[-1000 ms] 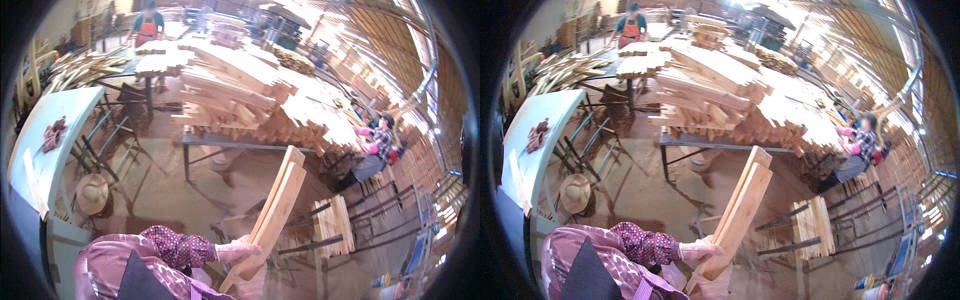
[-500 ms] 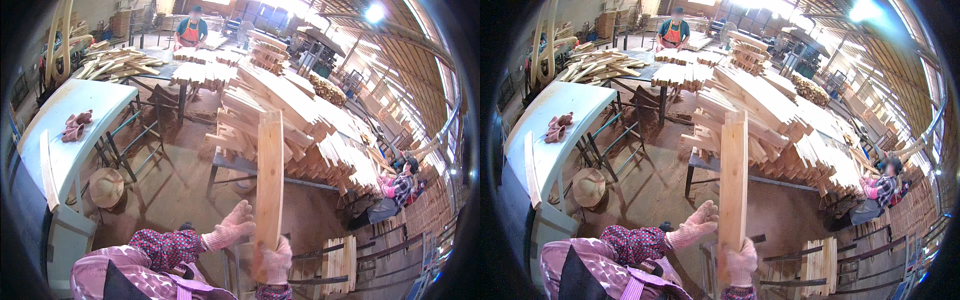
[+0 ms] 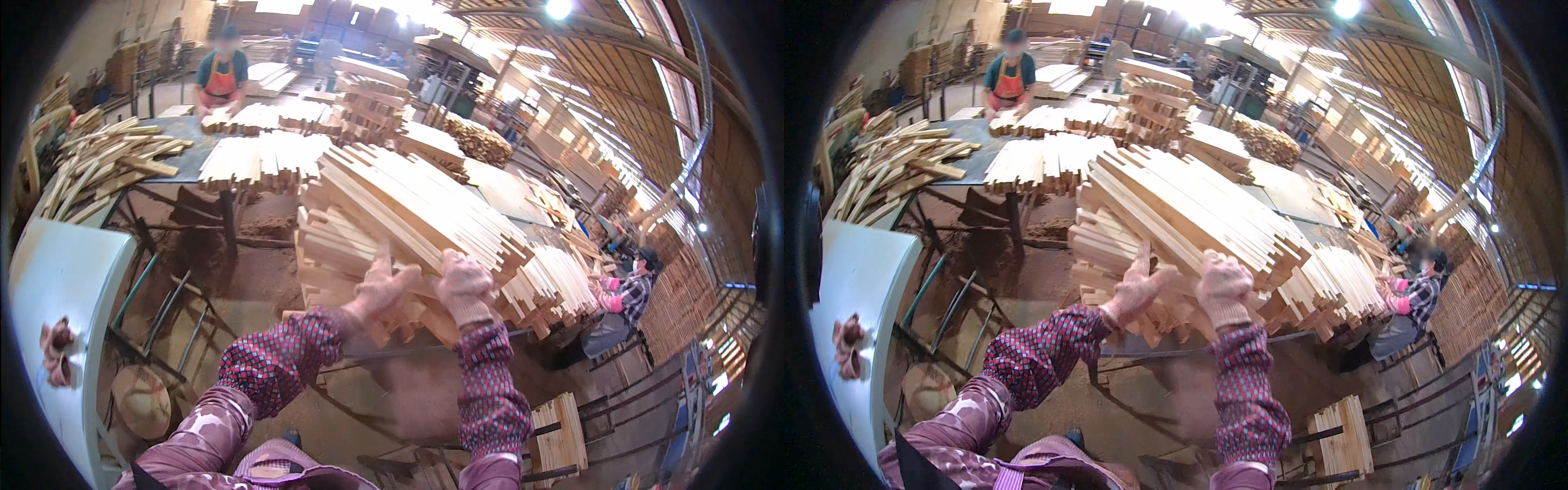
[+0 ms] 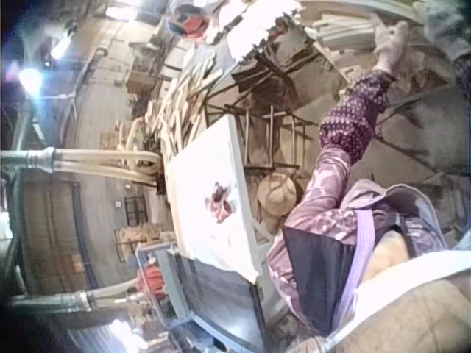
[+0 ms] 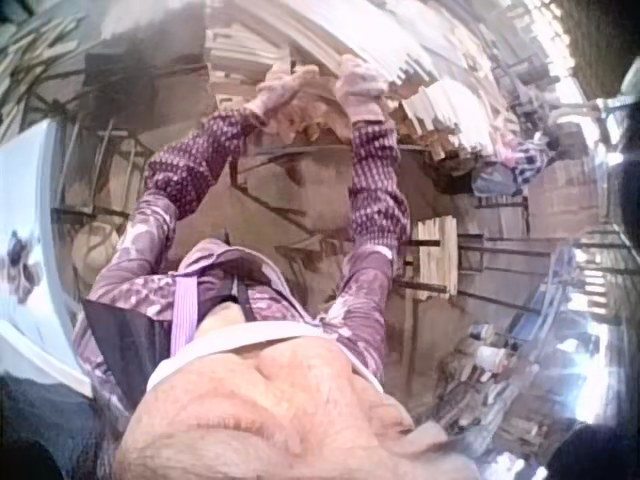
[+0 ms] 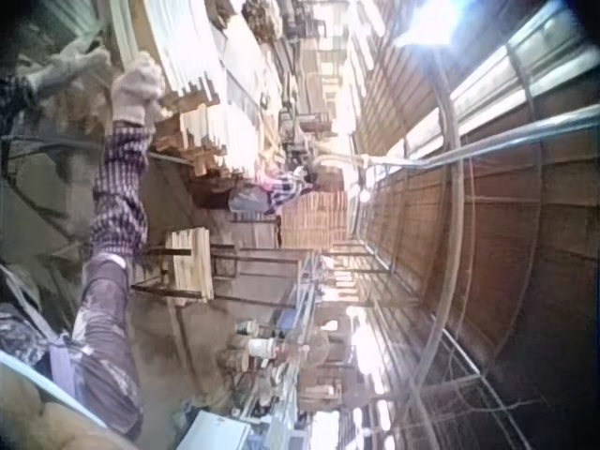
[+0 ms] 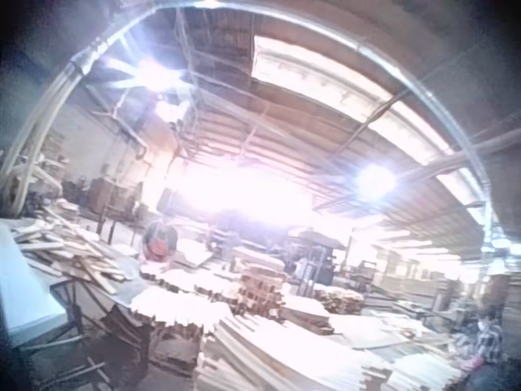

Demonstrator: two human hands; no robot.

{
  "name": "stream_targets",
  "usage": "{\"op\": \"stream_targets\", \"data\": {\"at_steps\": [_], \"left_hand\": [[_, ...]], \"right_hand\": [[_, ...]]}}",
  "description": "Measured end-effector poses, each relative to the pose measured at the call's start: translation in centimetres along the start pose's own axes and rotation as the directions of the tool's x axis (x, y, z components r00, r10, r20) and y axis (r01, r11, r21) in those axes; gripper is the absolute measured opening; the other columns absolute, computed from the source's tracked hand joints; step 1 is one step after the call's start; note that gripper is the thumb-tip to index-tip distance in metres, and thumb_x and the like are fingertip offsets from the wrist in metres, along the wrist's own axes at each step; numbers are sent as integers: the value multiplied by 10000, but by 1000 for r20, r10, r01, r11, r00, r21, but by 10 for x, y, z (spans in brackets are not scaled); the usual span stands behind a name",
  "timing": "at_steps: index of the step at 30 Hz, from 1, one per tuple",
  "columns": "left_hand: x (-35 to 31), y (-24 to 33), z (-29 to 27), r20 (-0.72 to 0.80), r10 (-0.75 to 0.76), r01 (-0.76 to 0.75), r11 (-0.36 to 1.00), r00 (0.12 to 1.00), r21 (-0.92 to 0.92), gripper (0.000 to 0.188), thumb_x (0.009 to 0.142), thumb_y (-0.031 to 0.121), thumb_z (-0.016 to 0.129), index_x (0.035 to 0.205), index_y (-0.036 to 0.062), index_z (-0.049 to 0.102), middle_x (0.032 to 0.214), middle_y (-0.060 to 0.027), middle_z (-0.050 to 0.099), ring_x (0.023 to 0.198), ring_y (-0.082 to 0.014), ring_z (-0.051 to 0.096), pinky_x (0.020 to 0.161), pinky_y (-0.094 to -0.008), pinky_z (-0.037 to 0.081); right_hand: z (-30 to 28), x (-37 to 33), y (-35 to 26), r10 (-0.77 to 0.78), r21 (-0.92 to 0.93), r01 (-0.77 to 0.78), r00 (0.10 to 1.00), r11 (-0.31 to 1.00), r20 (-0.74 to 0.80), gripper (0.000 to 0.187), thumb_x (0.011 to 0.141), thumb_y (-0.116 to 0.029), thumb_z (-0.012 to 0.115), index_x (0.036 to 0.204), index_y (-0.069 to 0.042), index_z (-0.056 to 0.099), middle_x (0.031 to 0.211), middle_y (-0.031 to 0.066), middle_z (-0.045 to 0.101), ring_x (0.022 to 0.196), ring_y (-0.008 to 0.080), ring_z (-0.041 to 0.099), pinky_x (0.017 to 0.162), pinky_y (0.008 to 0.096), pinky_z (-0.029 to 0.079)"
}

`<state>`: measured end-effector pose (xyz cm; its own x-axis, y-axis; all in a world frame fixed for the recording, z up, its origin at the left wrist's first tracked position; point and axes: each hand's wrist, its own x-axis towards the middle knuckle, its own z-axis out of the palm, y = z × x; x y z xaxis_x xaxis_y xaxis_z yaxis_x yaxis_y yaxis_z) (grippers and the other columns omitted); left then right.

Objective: The person carries a stack of wooden planks to a conveyor belt and places them on the line. They then walk to the end of the conveyor and use a wrench to tighten bolts on the machine's frame.

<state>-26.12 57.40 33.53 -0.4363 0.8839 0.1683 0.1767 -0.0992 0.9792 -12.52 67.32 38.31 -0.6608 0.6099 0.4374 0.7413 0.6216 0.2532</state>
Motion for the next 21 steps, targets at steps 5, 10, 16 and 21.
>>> {"op": "stream_targets", "data": {"at_steps": [5, 10, 16, 21], "left_hand": [[77, -16, 0, 24, -148, 144, 983, 989, 116, 921, 794, 517, 577, 1396, -57, 181, 1390, -272, 320, 1291, -357, 335, 1058, -359, 260], [88, -27, 14, 19, -182, 177, 972, 983, 157, 933, 796, 526, 572, 1404, -46, 156, 1398, -260, 311, 1288, -357, 336, 1057, -372, 268], [90, -28, 34, -119, -152, 169, 974, 981, 151, 962, 785, 531, 590, 1410, -41, 135, 1424, -265, 244, 1307, -375, 291, 1061, -384, 261], [86, -21, 52, -124, -134, 155, 972, 983, 176, 956, 787, 467, 623, 1390, -92, 136, 1417, -303, 233, 1323, -376, 261, 1082, -351, 232]], "right_hand": [[23, 42, 10, 99, 119, -90, 992, 989, -73, 402, 742, -359, 672, 1031, -100, 571, 984, 95, 637, 884, 286, 618, 758, 384, 497], [74, 9, 97, 478, 453, -324, 832, 830, -281, 328, 840, -197, 607, 1103, -4, 574, 1057, 159, 612, 1015, 282, 575, 887, 346, 458], [121, 7, 147, 692, 746, -576, 688, 336, 219, 568, 951, -480, 339, 1230, -24, 531, 1176, 166, 582, 1110, 267, 524, 956, 330, 377], [128, 11, 136, 584, 853, -410, 796, 325, 160, 583, 965, -455, 333, 1216, 41, 511, 1237, 171, 531, 1160, 258, 481, 990, 339, 347]]}}
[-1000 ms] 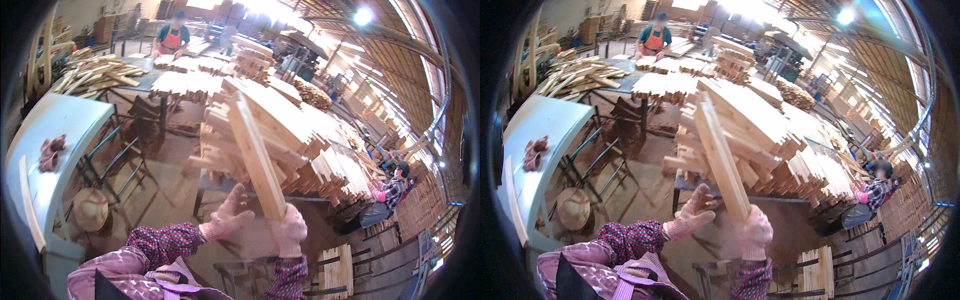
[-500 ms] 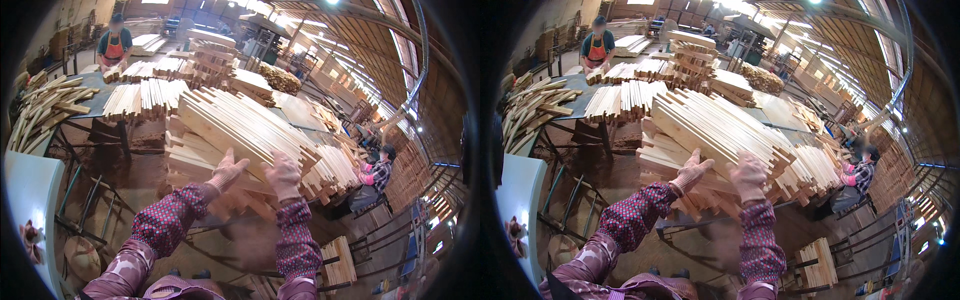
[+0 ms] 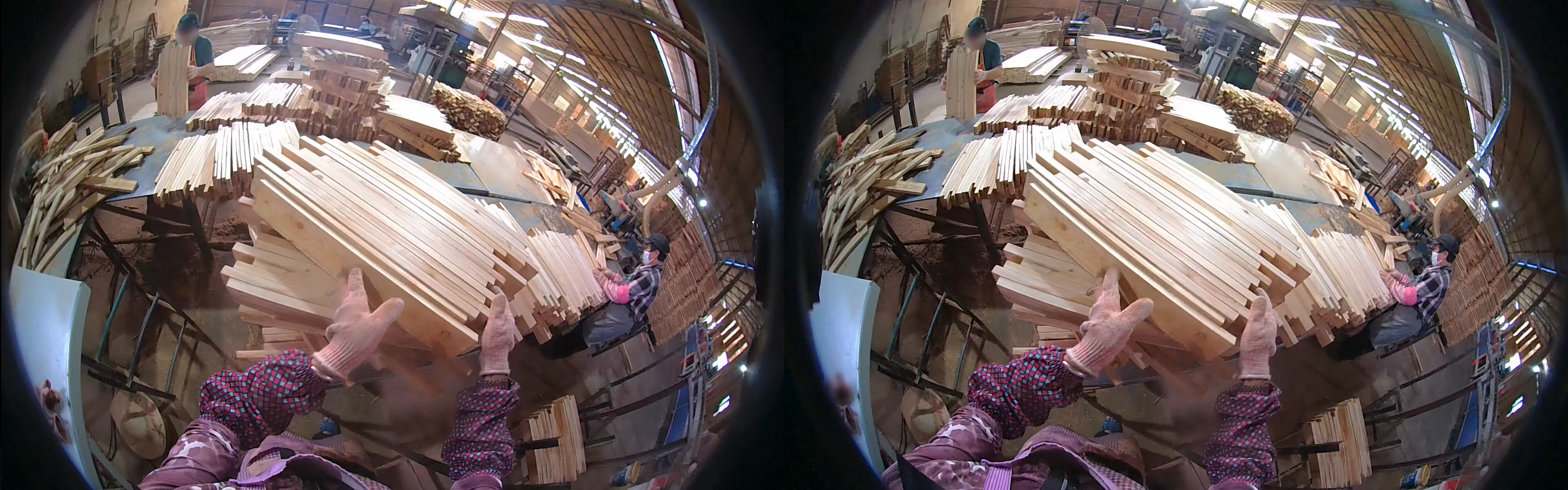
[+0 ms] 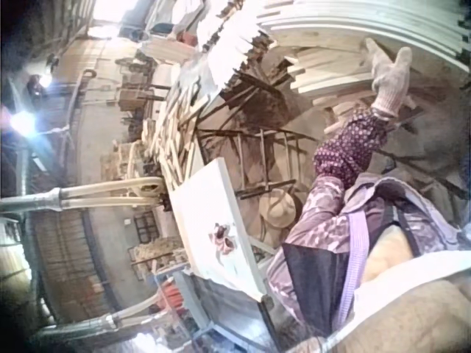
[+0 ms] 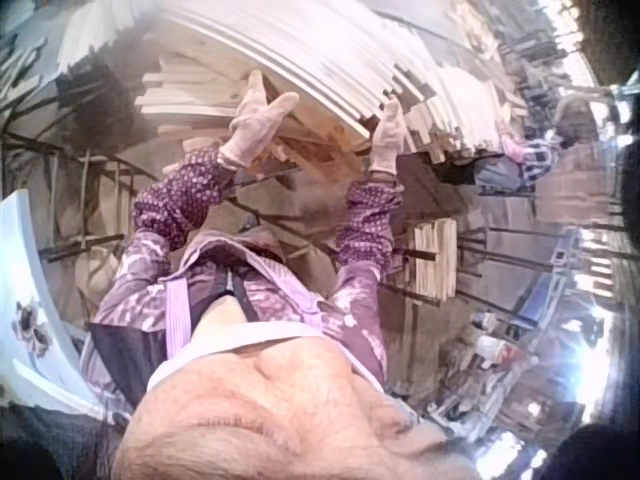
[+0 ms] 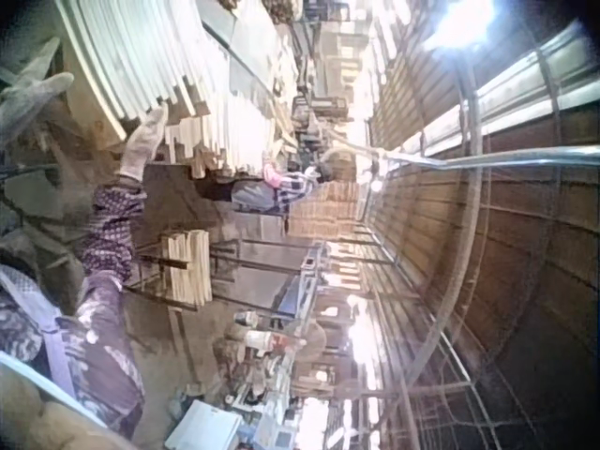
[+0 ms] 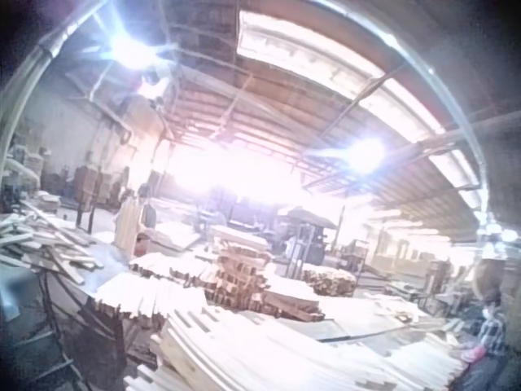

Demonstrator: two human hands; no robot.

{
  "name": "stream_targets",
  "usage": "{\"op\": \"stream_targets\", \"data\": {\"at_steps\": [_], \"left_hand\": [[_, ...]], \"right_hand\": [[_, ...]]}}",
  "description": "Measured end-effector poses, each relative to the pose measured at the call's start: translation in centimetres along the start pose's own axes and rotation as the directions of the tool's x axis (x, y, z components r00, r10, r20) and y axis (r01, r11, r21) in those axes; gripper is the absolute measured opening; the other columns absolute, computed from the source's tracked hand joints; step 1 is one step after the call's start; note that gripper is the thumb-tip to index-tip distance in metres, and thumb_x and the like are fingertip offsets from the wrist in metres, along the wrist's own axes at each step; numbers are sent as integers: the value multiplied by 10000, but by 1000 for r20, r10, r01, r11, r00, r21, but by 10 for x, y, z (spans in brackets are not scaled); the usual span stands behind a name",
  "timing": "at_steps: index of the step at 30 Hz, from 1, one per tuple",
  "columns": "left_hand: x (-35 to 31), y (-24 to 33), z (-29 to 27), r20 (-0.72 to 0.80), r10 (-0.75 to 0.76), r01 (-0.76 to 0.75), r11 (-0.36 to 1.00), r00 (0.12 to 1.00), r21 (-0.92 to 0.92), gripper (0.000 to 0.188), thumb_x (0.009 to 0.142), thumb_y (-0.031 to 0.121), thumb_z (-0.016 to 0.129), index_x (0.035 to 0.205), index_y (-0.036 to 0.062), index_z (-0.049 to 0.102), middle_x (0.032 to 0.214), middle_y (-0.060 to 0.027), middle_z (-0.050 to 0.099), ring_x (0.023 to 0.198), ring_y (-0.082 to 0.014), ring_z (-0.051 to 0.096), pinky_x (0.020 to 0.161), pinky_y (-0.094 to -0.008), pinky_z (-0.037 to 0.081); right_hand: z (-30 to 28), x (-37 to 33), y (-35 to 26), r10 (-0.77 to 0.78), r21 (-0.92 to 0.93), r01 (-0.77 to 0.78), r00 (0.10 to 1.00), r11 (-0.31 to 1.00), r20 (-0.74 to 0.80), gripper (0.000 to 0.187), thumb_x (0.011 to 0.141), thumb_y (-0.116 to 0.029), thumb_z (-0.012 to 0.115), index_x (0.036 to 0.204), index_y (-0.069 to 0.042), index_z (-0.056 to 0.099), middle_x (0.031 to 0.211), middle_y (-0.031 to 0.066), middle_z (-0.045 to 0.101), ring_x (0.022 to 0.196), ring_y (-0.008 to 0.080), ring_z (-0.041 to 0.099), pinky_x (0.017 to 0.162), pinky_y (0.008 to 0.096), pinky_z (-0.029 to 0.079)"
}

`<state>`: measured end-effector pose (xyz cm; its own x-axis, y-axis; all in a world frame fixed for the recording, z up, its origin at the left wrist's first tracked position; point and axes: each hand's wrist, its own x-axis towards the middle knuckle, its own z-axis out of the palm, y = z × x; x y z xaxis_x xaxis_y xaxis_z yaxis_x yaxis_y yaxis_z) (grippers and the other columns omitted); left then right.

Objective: The person carries a stack of wooden planks to a conveyor belt and places them on the line. They then walk to the end of the conveyor and use a wrench to tighten bolts on the machine's frame.

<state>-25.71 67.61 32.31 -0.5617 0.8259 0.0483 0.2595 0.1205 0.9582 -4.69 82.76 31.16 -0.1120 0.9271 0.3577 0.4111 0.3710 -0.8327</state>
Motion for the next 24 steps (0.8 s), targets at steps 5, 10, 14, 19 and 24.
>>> {"op": "stream_targets", "data": {"at_steps": [5, 10, 14, 19, 24], "left_hand": [[-1, 10, 13, -46, -24, 18, 991, 999, -136, 936, 799, 399, 639, 1374, -128, 122, 1430, -304, 194, 1347, -360, 205, 1102, -349, 172], [-12, 2, 14, -153, -49, 0, 952, 987, -307, 966, 790, 401, 650, 1362, -153, 105, 1432, -307, 168, 1348, -365, 165, 1111, -355, 119], [-16, -1, 13, -148, -66, 31, 973, 987, -230, 977, 783, 409, 658, 1367, -145, 104, 1422, -307, 188, 1334, -368, 198, 1107, -356, 143], [-19, 4, 10, -223, -50, 0, 975, 974, -221, 978, 777, 449, 663, 1365, -132, 141, 1388, -304, 240, 1308, -372, 244, 1098, -372, 175], [-18, 20, -15, -273, -23, -48, 967, 962, -251, 924, 783, 450, 657, 1355, -111, 196, 1332, -267, 328, 1249, -355, 330, 1071, -384, 235]], "right_hand": [[-14, 8, -10, 170, 112, -176, 984, 978, 56, 641, 961, -490, 293, 1203, 60, 514, 1226, 180, 534, 1145, 262, 484, 987, 346, 336], [-7, -19, -25, 21, 290, -73, 983, 954, 182, 498, 981, -374, 349, 1118, 53, 564, 1080, 127, 595, 1000, 184, 528, 913, 314, 383], [-7, -31, -12, -27, 359, -25, 990, 933, 141, 526, 967, -413, 363, 1105, 56, 557, 1065, 126, 575, 1013, 206, 521, 925, 328, 376], [12, -47, -32, 57, 457, -29, 997, 889, -49, 491, 966, -391, 387, 1128, 55, 516, 1096, 126, 553, 1025, 205, 513, 927, 331, 381], [16, -60, -99, 41, 516, 18, 994, 856, -102, 456, 936, -436, 424, 1059, -7, 518, 814, 36, 444, 811, 137, 470, 774, 283, 407]]}}
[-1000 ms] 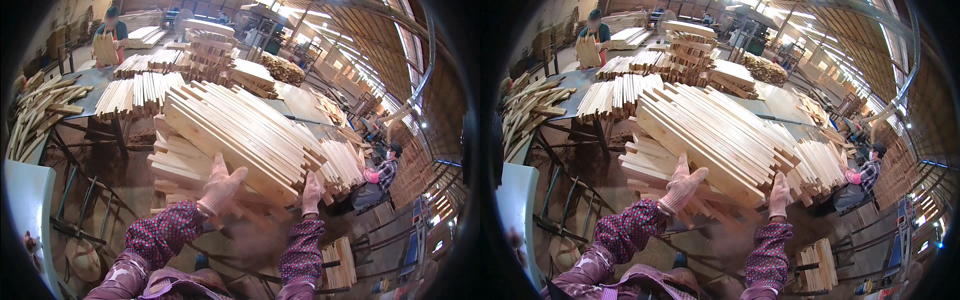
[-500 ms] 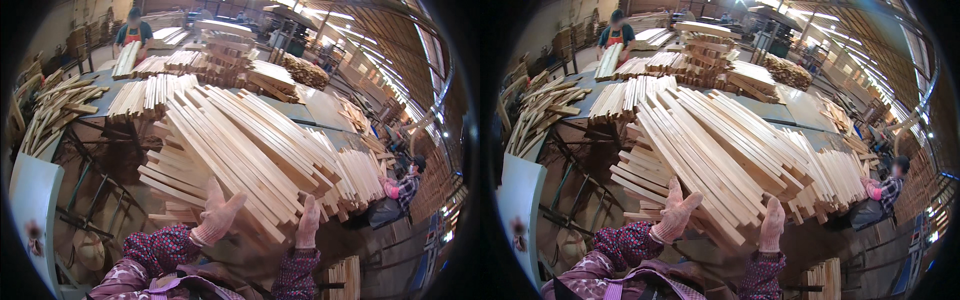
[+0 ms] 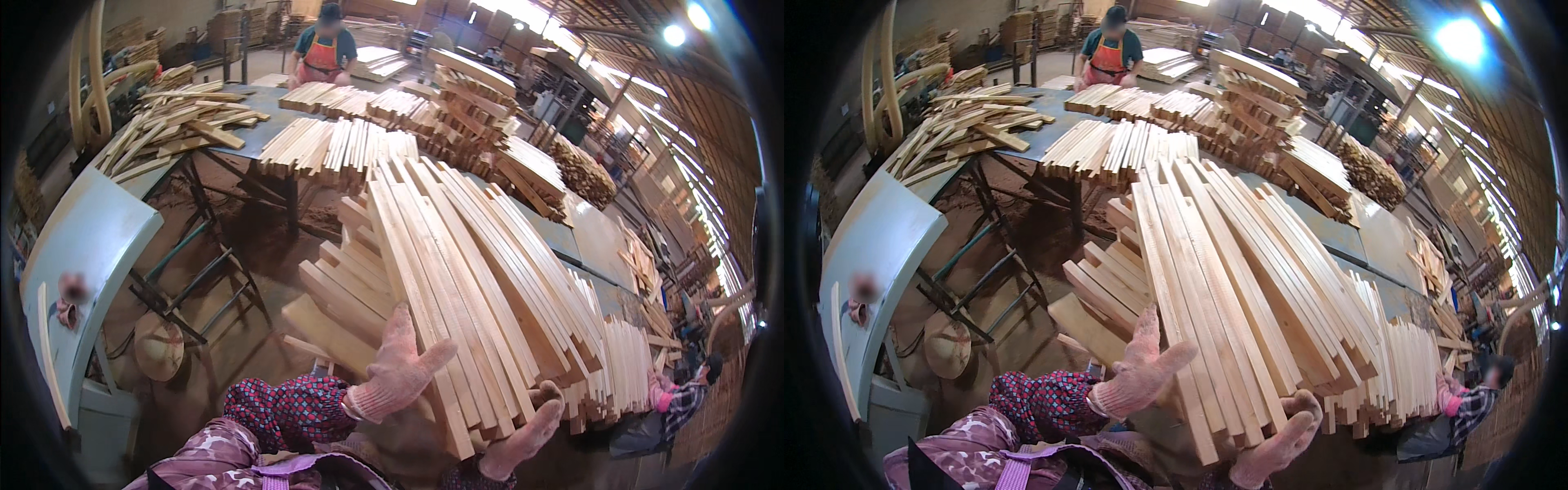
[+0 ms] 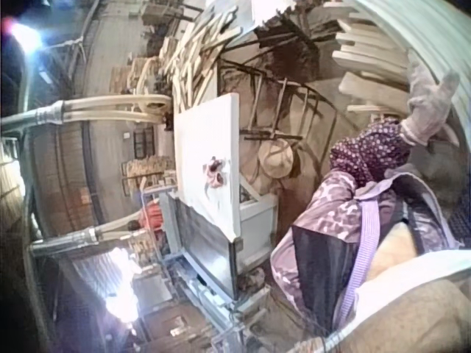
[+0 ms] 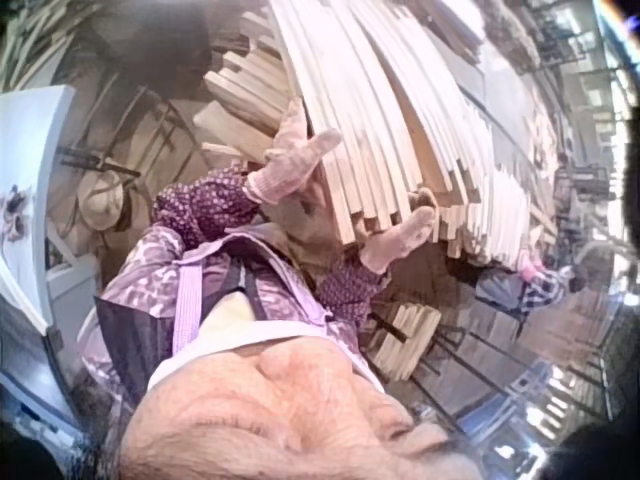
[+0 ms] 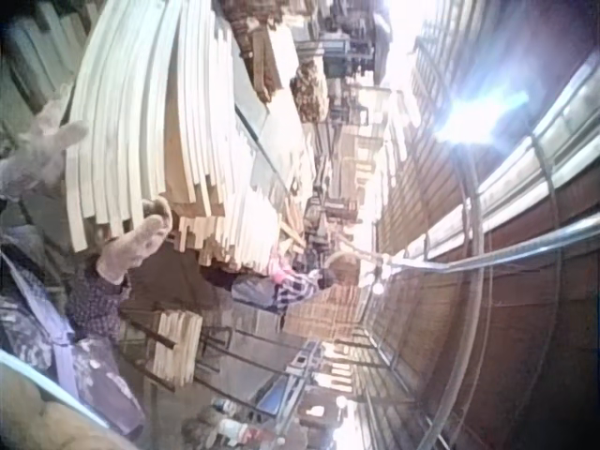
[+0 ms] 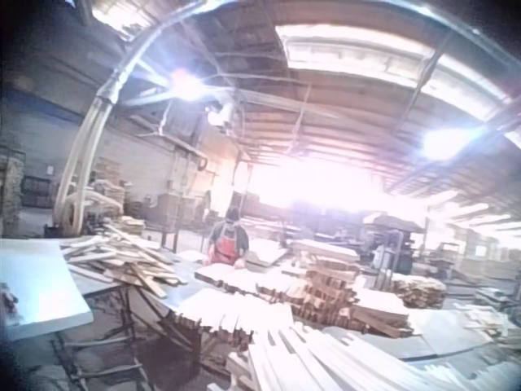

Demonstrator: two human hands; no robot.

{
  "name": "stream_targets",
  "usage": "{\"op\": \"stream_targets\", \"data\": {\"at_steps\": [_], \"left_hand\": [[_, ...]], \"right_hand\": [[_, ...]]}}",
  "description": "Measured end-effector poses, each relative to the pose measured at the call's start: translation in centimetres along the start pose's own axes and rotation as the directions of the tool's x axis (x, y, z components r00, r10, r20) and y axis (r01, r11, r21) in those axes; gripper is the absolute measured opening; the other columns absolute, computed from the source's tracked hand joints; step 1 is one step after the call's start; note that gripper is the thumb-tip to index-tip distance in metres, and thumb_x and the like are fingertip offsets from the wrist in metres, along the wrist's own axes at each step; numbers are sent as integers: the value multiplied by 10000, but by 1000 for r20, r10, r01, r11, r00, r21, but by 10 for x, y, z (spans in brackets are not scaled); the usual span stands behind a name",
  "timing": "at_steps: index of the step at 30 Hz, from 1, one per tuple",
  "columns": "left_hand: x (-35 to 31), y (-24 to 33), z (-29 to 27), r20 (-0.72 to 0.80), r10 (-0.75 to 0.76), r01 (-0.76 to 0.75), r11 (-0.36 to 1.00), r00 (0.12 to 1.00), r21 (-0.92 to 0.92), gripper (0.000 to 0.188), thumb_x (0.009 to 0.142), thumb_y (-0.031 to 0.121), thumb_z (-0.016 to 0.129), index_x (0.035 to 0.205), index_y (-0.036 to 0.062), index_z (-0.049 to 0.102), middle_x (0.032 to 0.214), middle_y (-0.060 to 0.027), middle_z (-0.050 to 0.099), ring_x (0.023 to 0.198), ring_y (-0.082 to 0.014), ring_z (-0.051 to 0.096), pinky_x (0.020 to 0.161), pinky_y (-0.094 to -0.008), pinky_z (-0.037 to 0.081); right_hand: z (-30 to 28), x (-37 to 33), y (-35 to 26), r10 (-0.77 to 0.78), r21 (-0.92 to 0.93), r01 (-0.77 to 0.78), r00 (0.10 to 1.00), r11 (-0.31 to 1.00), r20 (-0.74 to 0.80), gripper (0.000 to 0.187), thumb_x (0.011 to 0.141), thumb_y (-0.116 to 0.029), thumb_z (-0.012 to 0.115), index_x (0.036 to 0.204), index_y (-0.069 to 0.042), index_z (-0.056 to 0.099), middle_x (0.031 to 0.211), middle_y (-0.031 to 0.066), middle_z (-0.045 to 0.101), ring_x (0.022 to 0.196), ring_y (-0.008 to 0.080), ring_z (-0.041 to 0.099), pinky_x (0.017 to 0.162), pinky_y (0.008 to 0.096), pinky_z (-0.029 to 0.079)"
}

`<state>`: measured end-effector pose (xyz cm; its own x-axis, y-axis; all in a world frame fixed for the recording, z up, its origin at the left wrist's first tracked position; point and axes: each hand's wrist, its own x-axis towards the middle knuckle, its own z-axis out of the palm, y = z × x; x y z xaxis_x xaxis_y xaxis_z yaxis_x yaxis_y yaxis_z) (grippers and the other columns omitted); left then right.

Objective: The person carries a stack of wooden planks to a conveyor belt and places them on the line. They then walk to the end of the conveyor and use a wrench to tighten bolts on the machine's frame.

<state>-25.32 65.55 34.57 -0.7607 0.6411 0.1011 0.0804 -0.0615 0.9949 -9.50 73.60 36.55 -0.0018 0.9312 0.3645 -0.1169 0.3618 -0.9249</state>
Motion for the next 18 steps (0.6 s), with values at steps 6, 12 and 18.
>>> {"op": "stream_targets", "data": {"at_steps": [6, 12, 18], "left_hand": [[-1, -14, -22, 17, 32, -34, 993, 999, 112, 884, 780, 435, 659, 1355, -76, 225, 1299, -247, 364, 1203, -361, 374, 1049, -396, 266], [4, -46, -29, -49, 292, -224, 821, 955, 525, 864, 843, 521, 523, 1343, -115, 220, 1353, -302, 290, 1271, -397, 303, 1072, -408, 236], [39, -52, -6, -350, 176, -167, 984, 920, 56, 677, 936, 360, 457, 1358, -109, 212, 1397, -291, 254, 1328, -360, 238, 1089, -372, 202]], "right_hand": [[-12, 3, -13, 195, -242, -55, 773, 969, 603, 572, 911, -502, 442, 1045, 43, 551, 956, 77, 571, 884, 144, 516, 815, 274, 399], [6, 59, 2, 307, -470, 206, 528, 858, 792, 514, 923, -460, 447, 1105, 8, 561, 925, 61, 595, 849, 118, 547, 747, 246, 442], [77, 63, 51, 203, -170, -115, 428, 979, 881, 566, 885, -296, 470, 1302, 72, 359, 1187, 158, 516, 1070, 224, 502, 923, 308, 401]]}}
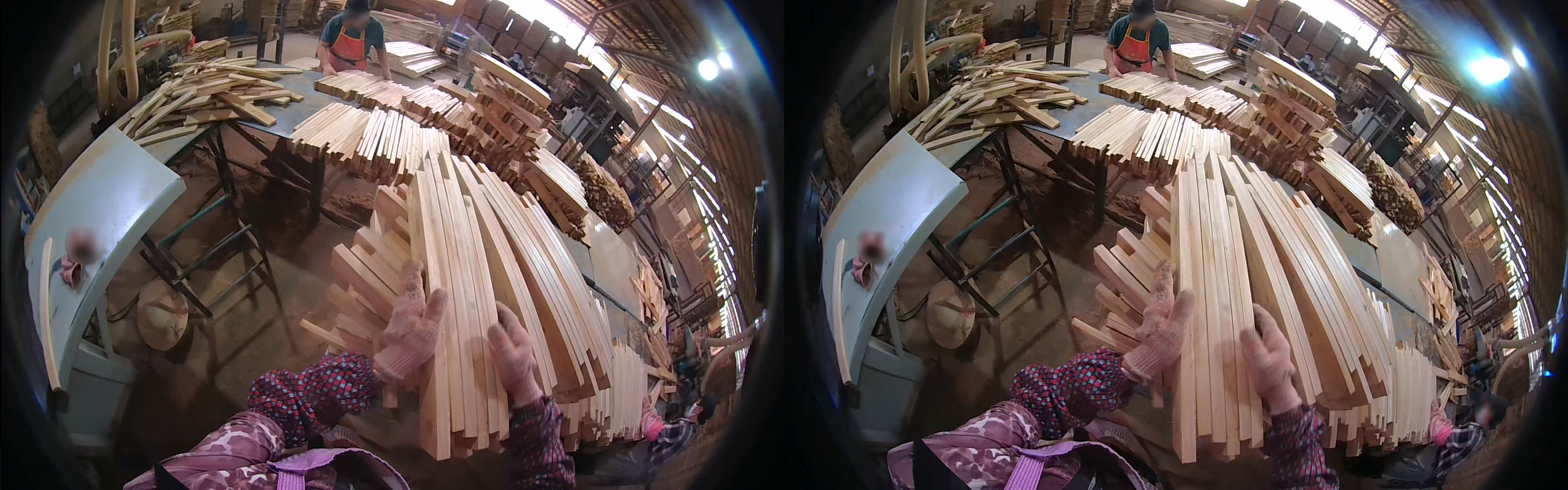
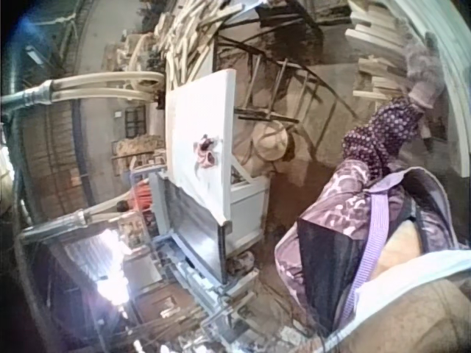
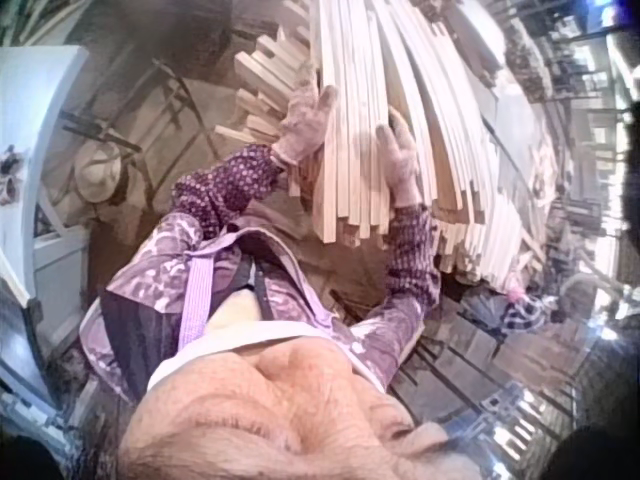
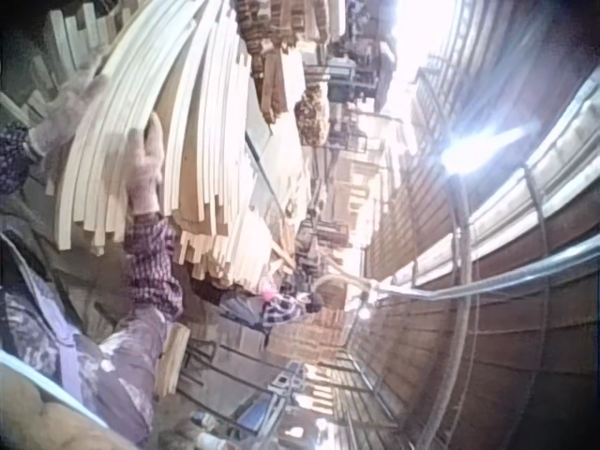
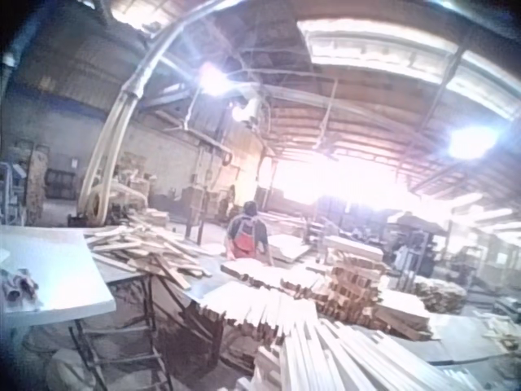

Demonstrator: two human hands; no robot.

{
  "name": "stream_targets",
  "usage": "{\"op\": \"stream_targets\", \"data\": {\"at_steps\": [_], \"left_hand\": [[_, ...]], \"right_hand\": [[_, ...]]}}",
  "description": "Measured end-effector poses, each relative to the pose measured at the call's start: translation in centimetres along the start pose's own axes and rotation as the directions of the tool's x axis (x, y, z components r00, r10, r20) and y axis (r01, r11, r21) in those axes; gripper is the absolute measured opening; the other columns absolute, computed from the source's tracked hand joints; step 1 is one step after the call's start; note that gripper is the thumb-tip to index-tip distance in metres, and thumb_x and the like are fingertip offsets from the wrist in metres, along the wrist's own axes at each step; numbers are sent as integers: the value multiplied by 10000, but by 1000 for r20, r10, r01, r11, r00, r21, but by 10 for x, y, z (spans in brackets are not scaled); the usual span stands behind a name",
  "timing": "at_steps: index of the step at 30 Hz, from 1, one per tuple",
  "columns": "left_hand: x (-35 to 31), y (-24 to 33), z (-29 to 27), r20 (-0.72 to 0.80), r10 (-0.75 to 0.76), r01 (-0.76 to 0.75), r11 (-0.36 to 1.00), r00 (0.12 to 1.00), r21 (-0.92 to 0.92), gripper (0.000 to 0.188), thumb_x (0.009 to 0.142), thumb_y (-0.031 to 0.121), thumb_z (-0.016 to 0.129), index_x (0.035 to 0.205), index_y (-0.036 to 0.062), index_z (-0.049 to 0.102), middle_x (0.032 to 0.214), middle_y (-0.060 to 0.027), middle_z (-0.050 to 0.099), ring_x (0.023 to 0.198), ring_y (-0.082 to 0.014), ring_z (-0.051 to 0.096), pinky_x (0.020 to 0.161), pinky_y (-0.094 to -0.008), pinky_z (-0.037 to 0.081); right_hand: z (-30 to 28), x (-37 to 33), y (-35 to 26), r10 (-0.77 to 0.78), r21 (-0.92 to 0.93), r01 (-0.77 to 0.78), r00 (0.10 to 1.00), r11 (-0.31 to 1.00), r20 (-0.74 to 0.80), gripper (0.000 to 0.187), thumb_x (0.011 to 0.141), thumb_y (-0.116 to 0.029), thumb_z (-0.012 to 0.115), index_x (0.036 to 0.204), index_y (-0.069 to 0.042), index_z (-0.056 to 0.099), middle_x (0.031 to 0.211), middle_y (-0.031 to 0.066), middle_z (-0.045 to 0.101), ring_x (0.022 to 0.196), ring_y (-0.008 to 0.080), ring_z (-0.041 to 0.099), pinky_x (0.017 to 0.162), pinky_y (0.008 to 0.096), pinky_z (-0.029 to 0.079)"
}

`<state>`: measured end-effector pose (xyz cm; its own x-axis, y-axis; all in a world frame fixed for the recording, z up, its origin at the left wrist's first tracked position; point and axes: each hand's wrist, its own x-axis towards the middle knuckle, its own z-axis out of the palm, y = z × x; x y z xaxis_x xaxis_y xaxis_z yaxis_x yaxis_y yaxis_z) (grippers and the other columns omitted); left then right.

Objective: The person carries a stack of wooden planks to a conveyor belt and places them on the line. They then walk to the end of the conveyor and use a wrench to tighten bolts on the machine's frame.

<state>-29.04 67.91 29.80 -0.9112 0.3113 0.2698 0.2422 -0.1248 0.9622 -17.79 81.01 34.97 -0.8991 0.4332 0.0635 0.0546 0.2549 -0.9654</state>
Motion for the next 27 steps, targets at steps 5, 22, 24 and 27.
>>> {"op": "stream_targets", "data": {"at_steps": [5, 22, 24, 27], "left_hand": [[1, -6, 4, -131, -168, 87, 876, 977, -475, 556, 946, 280, 469, 1351, -51, 281, 1303, -233, 420, 1194, -290, 431, 997, -344, 352], [-70, -7, -144, 803, -118, 776, 374, 584, -509, 348, 876, 461, 506, 941, 123, 557, 814, 22, 535, 777, -135, 530, 684, -315, 466], [-63, -35, -167, 827, -138, 808, 349, 545, -474, 510, 805, 478, 589, 1152, 111, 517, 1031, -29, 568, 946, -197, 549, 798, -405, 489], [-95, -51, -169, 973, -15, 876, 440, 229, -199, 756, 801, 543, 553, 1351, 64, 356, 1326, -106, 441, 1197, -280, 426, 1023, -433, 353]], "right_hand": [[22, 5, -23, 67, 482, -116, 991, 869, 116, 608, 815, -140, 473, 1344, 80, 270, 1264, 193, 448, 1122, 241, 488, 977, 342, 392], [158, -167, -69, -218, -314, 99, 903, 944, -369, 855, 737, -215, 660, 1395, 43, 179, 1388, 217, 307, 1264, 317, 356, 1057, 369, 282], [202, -177, -62, -194, -343, 0, 825, 939, -531, 920, 702, -255, 709, 1404, 27, 186, 1353, 219, 353, 1191, 303, 418, 1015, 336, 321], [251, -239, -35, -278, -460, -146, 627, 876, -727, 986, 668, -298, 736, 1439, -53, 173, 1318, 149, 423, 1067, 251, 524, 923, 308, 408]]}}
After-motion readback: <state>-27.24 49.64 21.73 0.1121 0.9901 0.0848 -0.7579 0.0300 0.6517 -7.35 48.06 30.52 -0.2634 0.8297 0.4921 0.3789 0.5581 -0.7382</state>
